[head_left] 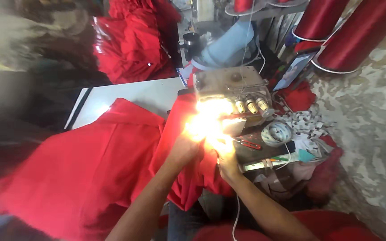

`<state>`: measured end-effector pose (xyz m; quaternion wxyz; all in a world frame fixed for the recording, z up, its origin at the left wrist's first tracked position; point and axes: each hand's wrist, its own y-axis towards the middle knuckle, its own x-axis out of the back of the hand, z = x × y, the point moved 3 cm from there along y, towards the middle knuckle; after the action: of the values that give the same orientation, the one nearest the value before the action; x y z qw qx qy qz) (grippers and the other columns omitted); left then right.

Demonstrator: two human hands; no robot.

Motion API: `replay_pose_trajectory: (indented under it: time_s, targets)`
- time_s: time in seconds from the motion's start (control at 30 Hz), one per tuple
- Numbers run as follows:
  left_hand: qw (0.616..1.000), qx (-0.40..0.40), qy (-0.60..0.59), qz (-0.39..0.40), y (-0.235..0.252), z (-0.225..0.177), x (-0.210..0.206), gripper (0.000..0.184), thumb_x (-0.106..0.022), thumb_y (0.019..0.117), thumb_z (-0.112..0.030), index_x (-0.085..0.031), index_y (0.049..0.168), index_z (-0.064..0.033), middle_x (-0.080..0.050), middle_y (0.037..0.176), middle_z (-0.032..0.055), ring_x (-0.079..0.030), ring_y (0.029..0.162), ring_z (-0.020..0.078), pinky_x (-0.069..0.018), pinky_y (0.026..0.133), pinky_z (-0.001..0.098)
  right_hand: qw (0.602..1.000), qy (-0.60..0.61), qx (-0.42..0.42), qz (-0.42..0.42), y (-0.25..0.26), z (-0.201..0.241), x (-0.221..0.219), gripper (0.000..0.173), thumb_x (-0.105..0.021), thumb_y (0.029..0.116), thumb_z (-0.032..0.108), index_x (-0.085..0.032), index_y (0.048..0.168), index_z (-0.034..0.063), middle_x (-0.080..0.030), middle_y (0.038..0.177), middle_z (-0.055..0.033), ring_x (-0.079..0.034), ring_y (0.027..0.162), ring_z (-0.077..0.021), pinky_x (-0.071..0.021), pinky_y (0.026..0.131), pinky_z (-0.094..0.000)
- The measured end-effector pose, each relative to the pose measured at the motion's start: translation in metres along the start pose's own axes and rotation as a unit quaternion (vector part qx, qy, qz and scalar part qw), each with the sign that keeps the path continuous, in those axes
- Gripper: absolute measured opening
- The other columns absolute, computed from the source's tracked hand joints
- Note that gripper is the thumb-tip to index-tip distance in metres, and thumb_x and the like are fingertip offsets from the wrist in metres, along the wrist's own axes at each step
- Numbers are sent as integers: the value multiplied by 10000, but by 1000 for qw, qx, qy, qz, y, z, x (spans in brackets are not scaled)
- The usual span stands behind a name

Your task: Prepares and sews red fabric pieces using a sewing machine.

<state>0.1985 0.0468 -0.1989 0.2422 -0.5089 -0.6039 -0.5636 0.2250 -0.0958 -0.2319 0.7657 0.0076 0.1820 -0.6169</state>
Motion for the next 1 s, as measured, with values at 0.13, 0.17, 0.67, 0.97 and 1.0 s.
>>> replay_pose_trajectory:
  time_s: [0.13, 0.17, 0.67, 0.97, 1.0]
  targets:
    - [999, -26, -19, 9, 10, 14, 5, 341, -544, 954, 73, -753, 1187, -62, -719, 1262, 133, -669, 1217, 345, -462, 1069, 611, 1000, 20, 6, 0, 4, 0, -4, 241, -614, 967, -8, -559, 1186, 75, -476, 607, 11, -403, 463, -40, -344, 442, -193]
    - [999, -35, -29, 8, 11, 16, 7, 336, -545, 947, 82, -756, 1172, -52, -722, 1255, 138, -676, 1204, 353, -465, 1059, 622, 1000, 21, 7, 1, 5, 0, -5, 241, -616, 965, -11, -553, 1181, 77, -473, 603, 15, -406, 464, -39, -349, 445, -194]
    - [893, 341, -252, 150, -106, -12, 33, 682, -715, 903, -75, -396, 1486, 78, -647, 1265, 279, -659, 1166, 366, -507, 1016, 558, 984, -44, -111, 134, 0, 11, 17, 118, -633, 987, 94, -608, 1065, 9, -545, 661, 3, -440, 447, -32, -384, 420, -176]
    - [964, 168, 204, 18, -6, 59, 183, 436, -534, 945, 120, -608, 1366, 33, -495, 1431, 392, -329, 1369, 682, -142, 1068, 854, 975, -56, -47, 210, -14, 8, 5, 108, -653, 979, 55, -673, 953, -48, -665, 888, -61, -605, 827, -64, -518, 803, -247]
    - [969, 171, 179, 19, 1, 47, 172, 492, -565, 940, 104, -546, 1428, 52, -351, 1542, 402, -196, 1448, 665, -80, 1108, 838, 975, -67, -40, 209, -16, 2, 6, 112, -657, 977, 57, -663, 926, -43, -650, 863, -55, -589, 808, -64, -508, 797, -255]
